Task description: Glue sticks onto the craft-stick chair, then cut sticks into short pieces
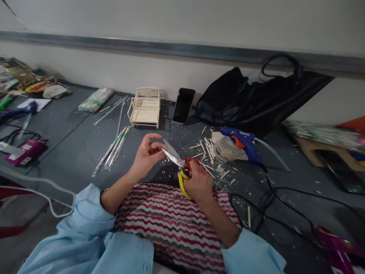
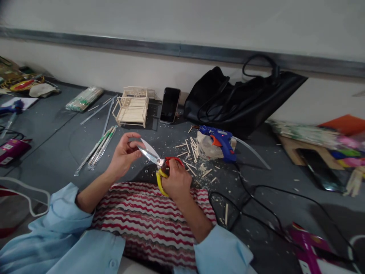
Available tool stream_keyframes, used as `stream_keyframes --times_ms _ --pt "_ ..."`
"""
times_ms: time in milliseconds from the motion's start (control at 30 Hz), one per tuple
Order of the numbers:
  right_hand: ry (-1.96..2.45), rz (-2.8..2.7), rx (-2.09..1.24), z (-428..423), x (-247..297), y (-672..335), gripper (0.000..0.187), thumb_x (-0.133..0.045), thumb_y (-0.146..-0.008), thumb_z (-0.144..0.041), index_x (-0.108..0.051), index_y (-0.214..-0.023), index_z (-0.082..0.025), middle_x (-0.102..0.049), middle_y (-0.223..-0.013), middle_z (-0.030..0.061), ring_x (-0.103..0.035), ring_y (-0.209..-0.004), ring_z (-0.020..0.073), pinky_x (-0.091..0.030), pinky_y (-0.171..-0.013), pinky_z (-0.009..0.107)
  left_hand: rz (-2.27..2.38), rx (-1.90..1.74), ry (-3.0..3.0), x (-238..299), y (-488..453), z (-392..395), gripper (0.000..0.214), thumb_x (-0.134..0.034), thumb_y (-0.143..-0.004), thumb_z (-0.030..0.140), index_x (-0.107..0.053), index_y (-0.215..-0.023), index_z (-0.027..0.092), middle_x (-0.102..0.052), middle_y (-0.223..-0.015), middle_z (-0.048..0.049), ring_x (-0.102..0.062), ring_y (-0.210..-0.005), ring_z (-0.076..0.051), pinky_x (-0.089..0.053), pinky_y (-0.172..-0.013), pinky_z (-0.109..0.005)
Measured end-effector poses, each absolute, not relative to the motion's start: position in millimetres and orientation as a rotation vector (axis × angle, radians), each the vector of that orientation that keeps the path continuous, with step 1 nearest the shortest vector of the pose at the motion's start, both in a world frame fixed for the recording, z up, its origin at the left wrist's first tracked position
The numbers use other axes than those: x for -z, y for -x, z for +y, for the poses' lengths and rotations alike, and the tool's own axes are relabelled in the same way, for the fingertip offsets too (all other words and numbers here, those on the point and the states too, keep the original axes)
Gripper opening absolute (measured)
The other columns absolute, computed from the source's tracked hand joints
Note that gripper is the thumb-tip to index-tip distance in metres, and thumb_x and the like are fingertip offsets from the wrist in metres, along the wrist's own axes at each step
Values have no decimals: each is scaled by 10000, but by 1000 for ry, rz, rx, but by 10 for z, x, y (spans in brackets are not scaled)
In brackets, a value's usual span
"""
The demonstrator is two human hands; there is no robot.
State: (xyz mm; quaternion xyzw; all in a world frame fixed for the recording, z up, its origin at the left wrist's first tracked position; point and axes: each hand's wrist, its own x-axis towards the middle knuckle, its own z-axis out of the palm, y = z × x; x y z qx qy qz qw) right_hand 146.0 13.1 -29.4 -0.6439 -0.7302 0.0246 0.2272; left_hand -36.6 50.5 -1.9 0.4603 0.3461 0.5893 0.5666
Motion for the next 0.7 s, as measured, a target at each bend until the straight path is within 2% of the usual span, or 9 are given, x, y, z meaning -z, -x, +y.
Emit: stream_keyframes --times_ms 467,700 --pt "1763 -2051 68 112 276 -1449 148 -502 -758 -314 -550 -822 -190 -536 -636 14 -477 -639 167 -271 -583 264 813 -1412 -1120 34 355 480 424 -719 -674 138 -478 -1019 195 -668 -769 17 -597 -653 -86 -470 -631 -201" --pt "1763 -2063 72 109 269 -1440 121 -495 -755 -294 -546 -809 -198 -532 -631 13 -469 -609 161 -247 -552 269 842 -1416 -1139 22 358 464 416 -718 -679 145 -477 -1013 197 -668 -777 13 -608 -672 -94 -479 -647 -212"
